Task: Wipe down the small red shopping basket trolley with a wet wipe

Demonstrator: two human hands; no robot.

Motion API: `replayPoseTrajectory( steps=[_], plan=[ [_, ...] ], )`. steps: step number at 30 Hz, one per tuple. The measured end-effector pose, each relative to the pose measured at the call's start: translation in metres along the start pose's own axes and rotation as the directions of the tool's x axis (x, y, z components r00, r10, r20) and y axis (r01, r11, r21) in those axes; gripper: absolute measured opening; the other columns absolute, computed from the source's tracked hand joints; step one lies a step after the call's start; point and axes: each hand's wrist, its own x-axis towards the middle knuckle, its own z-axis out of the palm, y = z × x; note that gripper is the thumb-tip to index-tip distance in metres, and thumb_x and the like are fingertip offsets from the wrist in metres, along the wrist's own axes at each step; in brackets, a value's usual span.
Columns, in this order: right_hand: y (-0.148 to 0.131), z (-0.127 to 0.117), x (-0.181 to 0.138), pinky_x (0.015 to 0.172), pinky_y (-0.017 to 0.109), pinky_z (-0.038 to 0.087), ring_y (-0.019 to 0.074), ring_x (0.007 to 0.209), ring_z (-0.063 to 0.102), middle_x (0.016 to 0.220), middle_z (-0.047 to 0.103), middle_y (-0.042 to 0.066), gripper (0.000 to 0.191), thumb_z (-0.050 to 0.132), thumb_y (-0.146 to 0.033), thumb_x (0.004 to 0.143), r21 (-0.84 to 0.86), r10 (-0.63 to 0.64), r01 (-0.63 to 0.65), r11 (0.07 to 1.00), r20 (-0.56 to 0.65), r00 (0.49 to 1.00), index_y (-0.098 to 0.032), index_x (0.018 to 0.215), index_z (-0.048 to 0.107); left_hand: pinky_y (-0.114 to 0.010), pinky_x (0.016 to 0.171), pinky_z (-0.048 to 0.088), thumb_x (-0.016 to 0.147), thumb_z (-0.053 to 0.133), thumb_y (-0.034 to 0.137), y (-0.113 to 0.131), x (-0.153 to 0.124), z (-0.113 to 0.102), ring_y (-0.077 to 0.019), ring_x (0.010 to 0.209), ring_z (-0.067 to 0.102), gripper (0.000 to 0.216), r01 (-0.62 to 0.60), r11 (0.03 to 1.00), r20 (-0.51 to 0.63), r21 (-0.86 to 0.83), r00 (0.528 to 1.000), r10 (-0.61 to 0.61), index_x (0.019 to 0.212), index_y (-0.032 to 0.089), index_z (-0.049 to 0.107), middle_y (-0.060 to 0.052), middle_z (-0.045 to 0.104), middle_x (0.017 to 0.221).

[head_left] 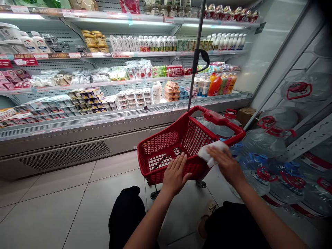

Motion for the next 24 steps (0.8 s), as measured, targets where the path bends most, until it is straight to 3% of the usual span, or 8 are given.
replayPoseTrajectory(
  steps=[3,5,8,11,13,16,20,24],
  plan=[
    [0.036,-0.008,-0.005,0.129,0.05,0.024,0.0205,0.152,0.038,0.163,0.045,0.002,0.078,0.03,-0.001,0.093,-0.019,0.121,-0.122,0.992,-0.048,0.991,-0.03,0.166,0.025,-0.04,0.127,0.03,0.108,0.037,0.057,0.003,0.007,0.001,-0.0216,0.156,0.031,0.077,-0.003,1.0,0.01,-0.011,1.0,0.003,0.168,0.018,0.011,-0.004,0.026,0.172],
    [0.04,-0.005,-0.002,0.128,0.051,0.025,0.0215,0.153,0.036,0.163,0.044,0.003,0.079,0.031,-0.002,0.092,-0.013,0.179,-0.18,0.984,-0.075,0.981,-0.029,0.166,0.025,-0.041,0.127,0.03,0.108,0.038,0.058,0.006,0.013,0.004,-0.0221,0.156,0.031,0.077,0.0,1.0,0.016,-0.023,1.0,0.0,0.168,0.017,0.012,-0.005,0.026,0.172],
    [0.012,0.011,0.008,0.127,0.05,0.028,0.0214,0.151,0.04,0.161,0.048,0.005,0.079,0.032,-0.001,0.091,0.01,0.17,-0.169,0.986,-0.07,0.983,-0.027,0.166,0.026,-0.042,0.127,0.031,0.107,0.037,0.059,0.013,0.021,0.011,-0.0237,0.156,0.032,0.078,0.021,0.999,0.015,-0.035,1.0,-0.021,0.167,0.015,0.015,-0.009,0.025,0.172],
    [-0.028,0.029,0.017,0.126,0.047,0.031,0.0196,0.15,0.042,0.159,0.05,0.004,0.08,0.032,-0.001,0.091,0.066,0.046,-0.047,0.997,0.011,0.999,-0.026,0.166,0.024,-0.042,0.127,0.03,0.107,0.036,0.061,0.017,0.025,0.016,-0.025,0.156,0.031,0.079,0.025,0.999,0.01,-0.037,1.0,-0.024,0.166,0.013,0.019,-0.012,0.024,0.172],
    [-0.036,0.034,0.017,0.126,0.046,0.032,0.0186,0.15,0.042,0.16,0.048,0.003,0.079,0.033,-0.002,0.092,0.096,-0.028,0.023,0.995,0.053,0.998,-0.026,0.166,0.022,-0.042,0.127,0.03,0.106,0.036,0.062,0.017,0.026,0.017,-0.0251,0.157,0.03,0.079,0.013,0.999,0.011,-0.037,1.0,-0.012,0.166,0.012,0.02,-0.013,0.025,0.171],
    [-0.01,0.027,0.013,0.128,0.046,0.028,0.0169,0.149,0.044,0.16,0.048,0.002,0.079,0.03,-0.001,0.093,0.074,-0.041,0.037,0.997,0.043,0.998,-0.03,0.166,0.023,-0.042,0.127,0.031,0.106,0.035,0.063,0.015,0.026,0.016,-0.0245,0.157,0.031,0.079,0.003,0.999,0.022,-0.046,1.0,-0.002,0.165,0.012,0.021,-0.013,0.027,0.171],
    [0.046,0.013,0.009,0.129,0.047,0.024,0.0186,0.153,0.037,0.164,0.044,0.003,0.073,0.028,-0.003,0.096,0.023,0.106,-0.106,0.994,0.001,0.994,-0.029,0.164,0.03,-0.041,0.126,0.033,0.107,0.031,0.064,0.013,0.025,0.012,-0.024,0.155,0.035,0.077,0.011,0.998,0.047,-0.064,0.999,-0.008,0.164,0.012,0.024,-0.012,0.029,0.17],
    [0.047,0.025,0.019,0.129,0.047,0.026,0.0195,0.155,0.033,0.163,0.045,0.005,0.072,0.029,-0.003,0.094,0.077,0.185,-0.183,0.98,-0.019,0.983,-0.024,0.163,0.035,-0.042,0.126,0.033,0.107,0.03,0.064,0.015,0.027,0.015,-0.0251,0.155,0.035,0.078,0.022,0.998,0.045,-0.057,0.999,-0.019,0.163,0.011,0.026,-0.013,0.031,0.169]
  ],
)
